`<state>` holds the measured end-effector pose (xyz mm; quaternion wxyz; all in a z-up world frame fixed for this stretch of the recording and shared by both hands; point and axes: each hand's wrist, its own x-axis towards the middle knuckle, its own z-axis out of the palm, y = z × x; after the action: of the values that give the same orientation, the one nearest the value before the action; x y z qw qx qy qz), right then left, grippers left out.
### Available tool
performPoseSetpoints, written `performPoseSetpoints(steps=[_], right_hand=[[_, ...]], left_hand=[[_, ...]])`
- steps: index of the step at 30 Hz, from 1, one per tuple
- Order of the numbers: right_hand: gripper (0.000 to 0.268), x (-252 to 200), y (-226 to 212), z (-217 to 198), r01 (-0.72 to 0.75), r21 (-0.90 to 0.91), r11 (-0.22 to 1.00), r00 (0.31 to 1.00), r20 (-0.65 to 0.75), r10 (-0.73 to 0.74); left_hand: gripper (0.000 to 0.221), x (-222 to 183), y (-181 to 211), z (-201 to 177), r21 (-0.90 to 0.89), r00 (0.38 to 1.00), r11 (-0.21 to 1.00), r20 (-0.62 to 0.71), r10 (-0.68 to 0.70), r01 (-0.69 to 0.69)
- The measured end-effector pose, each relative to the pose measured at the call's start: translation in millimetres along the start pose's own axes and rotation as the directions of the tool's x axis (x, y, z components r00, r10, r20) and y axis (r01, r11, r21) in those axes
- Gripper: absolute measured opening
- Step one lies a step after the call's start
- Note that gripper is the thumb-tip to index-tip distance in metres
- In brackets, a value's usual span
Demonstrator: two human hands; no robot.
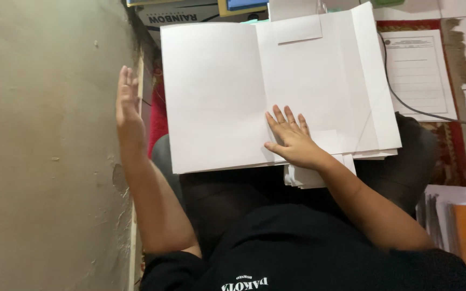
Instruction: Folding and smoothing large white paper sheets to create folders or boxes
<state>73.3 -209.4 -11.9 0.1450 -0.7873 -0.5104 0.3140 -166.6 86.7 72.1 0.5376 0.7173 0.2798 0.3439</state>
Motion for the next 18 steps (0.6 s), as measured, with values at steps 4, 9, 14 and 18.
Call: performPoseSetpoints(steps=[4, 9, 14, 18], right_hand=[[0.087, 1, 2, 2, 0.013, 0.006, 1.000, 1.000, 0.003, -0.013], [0.089, -2, -17, -12, -0.066, 0.003, 0.998, 0.998, 0.015, 0.065], [0.078, -5, -13, -20, -0.027, 0.135, 0.990, 0.999, 0.024, 0.024], [0.074, -9, -5, -28, -0.002, 0.309, 0.951, 0.998, 0.057, -0.016]], left_hand=[[0.059, 7, 15, 45, 0.434, 0.997, 0.899, 0.060, 0.042, -0.064], [0.046, 49, -26, 206, 0.728, 0.925, 0.575, 0.339, 0.173, -0.374], [0.051, 73, -84, 285, 0.727, 0.916, 0.557, 0.325, 0.234, -0.400], [0.056, 64, -87, 284, 0.710, 0.908, 0.566, 0.327, 0.261, -0.419]])
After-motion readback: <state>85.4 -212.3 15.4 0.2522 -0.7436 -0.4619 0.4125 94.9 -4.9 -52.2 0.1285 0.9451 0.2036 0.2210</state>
